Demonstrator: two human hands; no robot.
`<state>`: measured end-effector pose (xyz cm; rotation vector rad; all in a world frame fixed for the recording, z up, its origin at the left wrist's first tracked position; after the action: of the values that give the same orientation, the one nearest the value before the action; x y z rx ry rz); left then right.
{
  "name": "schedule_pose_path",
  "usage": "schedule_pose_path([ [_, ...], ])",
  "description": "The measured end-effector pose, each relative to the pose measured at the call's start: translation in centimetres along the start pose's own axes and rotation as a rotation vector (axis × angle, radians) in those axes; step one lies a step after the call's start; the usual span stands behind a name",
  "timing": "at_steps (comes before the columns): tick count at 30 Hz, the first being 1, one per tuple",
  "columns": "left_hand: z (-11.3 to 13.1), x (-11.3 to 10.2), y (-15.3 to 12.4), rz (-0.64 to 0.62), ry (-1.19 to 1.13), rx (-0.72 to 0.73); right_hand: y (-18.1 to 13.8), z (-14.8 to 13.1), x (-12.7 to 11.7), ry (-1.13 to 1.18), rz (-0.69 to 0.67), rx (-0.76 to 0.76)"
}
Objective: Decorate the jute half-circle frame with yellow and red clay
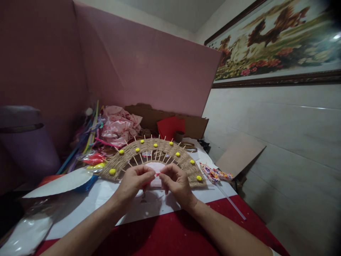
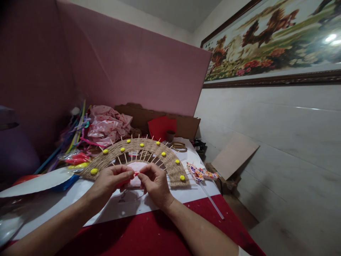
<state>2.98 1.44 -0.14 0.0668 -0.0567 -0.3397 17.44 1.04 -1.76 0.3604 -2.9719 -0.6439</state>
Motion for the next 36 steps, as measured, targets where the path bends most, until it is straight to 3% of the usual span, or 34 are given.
schedule_pose_path([
  [12, 0.5, 0.4, -0.1, 0.015, 0.061, 0.027, 0.1, 0.1, 0.2, 0.094, -0.028, 0.053],
  [19, -0.1, -0.3, 0.3, 0.071, -0.08, 0.017, 0.4, 0.0, -0.5, 0.114, 0.086, 0.051],
  [27, 0.6, -0.2, -0.2, 0.095, -0.186, -0.025, 0.7, 0.7, -0.6, 0.252, 0.037, 0.086],
  [36, 0.6, 0.4, -0.2, -0.002, -0.281, -0.045, 0.8, 0.9, -0.6, 0.29, 0.019, 0.125],
])
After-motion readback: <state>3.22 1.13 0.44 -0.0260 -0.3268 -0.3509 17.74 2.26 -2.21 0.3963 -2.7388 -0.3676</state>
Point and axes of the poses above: each hand's wrist, its own y-axis towards the middle knuckle, its own x-axis out of the palm, z = x × y, the point moved 3 cm from there along y, towards the middle knuckle, and after that the axes turned 6 degrees about -z, right-handed, at the moved point
